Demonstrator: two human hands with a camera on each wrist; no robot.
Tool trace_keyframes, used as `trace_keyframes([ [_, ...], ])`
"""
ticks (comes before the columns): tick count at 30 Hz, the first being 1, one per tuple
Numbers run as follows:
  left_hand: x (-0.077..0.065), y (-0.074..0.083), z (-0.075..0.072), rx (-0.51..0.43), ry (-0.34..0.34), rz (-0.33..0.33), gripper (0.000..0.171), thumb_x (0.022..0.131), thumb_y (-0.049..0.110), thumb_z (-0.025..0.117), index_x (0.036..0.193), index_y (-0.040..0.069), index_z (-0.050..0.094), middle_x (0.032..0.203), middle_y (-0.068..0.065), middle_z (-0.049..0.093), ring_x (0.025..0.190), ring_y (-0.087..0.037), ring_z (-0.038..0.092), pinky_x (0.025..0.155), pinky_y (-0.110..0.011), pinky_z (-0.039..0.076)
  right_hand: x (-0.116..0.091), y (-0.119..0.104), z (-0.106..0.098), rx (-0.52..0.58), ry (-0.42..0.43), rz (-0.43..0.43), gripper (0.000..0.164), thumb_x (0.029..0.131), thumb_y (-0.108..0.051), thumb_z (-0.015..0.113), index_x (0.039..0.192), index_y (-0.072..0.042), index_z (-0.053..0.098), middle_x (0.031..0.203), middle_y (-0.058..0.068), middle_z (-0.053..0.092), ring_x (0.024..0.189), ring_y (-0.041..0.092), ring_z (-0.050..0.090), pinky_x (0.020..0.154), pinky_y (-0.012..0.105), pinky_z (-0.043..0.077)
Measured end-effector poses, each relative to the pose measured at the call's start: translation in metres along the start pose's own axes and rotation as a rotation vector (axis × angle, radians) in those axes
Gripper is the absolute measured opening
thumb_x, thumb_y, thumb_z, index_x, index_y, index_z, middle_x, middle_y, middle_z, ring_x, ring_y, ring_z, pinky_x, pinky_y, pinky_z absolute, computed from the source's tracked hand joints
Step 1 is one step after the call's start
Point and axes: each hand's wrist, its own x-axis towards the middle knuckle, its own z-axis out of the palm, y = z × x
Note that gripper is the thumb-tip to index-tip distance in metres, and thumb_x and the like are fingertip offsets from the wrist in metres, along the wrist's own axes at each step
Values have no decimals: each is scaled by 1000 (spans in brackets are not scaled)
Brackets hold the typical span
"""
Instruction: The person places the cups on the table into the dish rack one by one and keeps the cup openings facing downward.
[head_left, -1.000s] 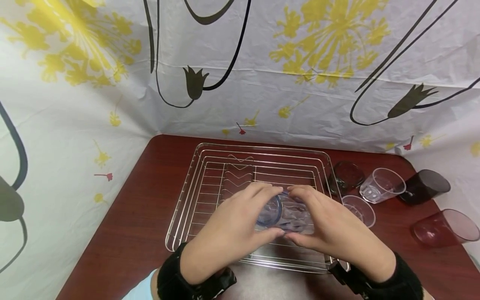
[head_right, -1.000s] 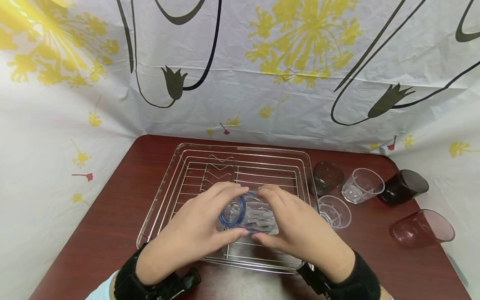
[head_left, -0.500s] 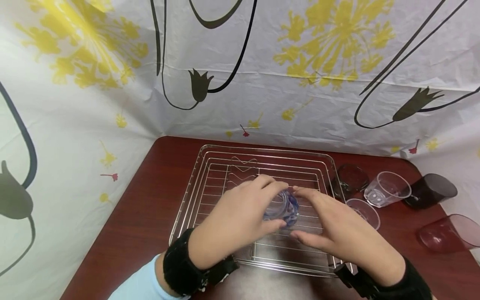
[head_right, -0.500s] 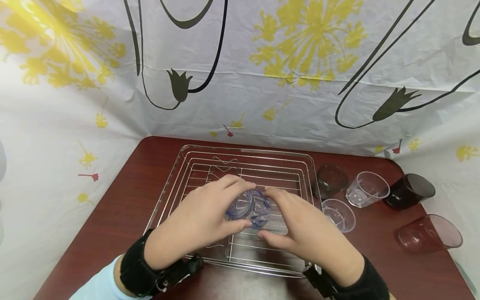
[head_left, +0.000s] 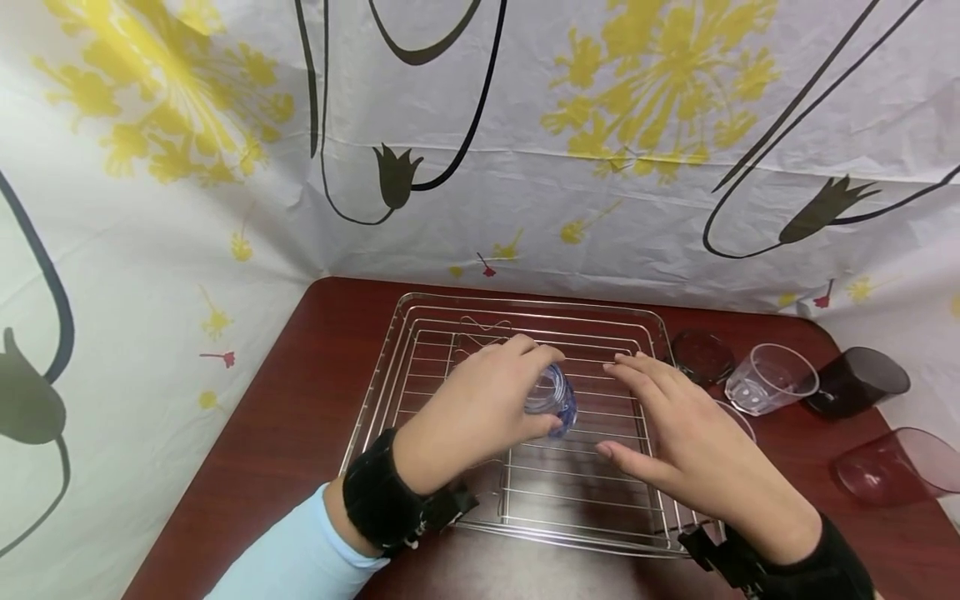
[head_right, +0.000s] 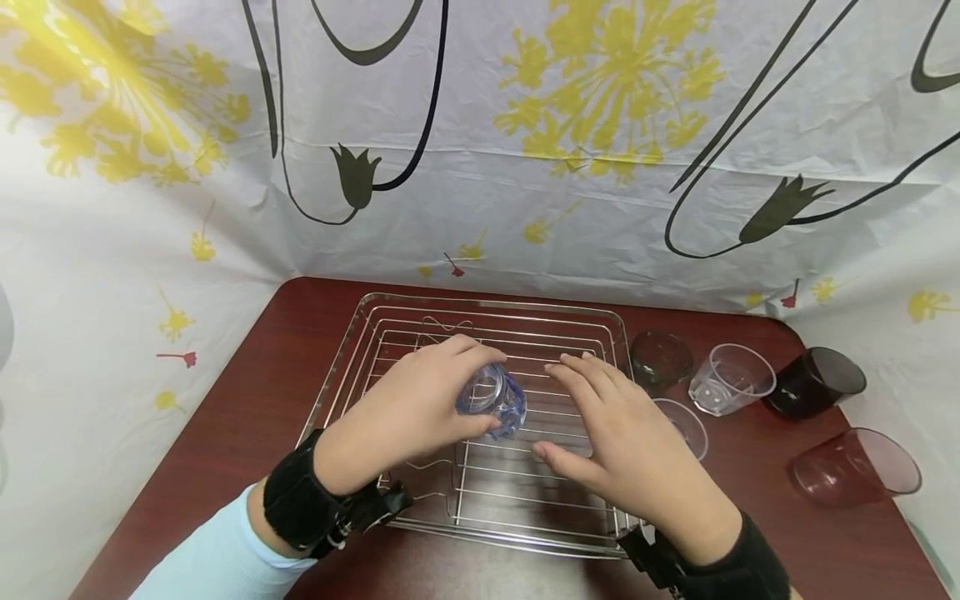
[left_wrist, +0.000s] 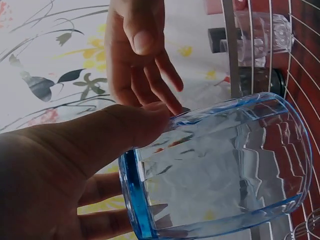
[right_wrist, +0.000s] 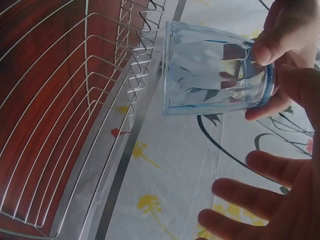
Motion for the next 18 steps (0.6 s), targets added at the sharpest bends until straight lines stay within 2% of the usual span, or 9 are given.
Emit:
trace_keyframes([
  [6,11,-4,4,9,-10,-14,72,81,49,81,140,18,56,129,-2,61,107,-19,65,90,-35,56,-3,1,-1,-9,-24,24,84,79,-48,80,147,-11,47,149,12,48,137,38,44,102,58,43],
  [13,26,-9,10,23,-39,-34,71,82,49,80,140,18,56,124,-2,63,106,-19,65,91,-34,56,-6,1,-3,-33,-76,59,82,82,-53,77,147,-12,48,146,12,49,133,35,47,100,57,45],
  [18,35,-11,14,14,-55,-48,68,82,47,80,138,17,57,122,-3,63,103,-19,66,88,-34,57,-7,1,-5,-55,-103,80,79,83,-55,75,145,-12,50,145,13,50,130,37,49,95,60,47],
])
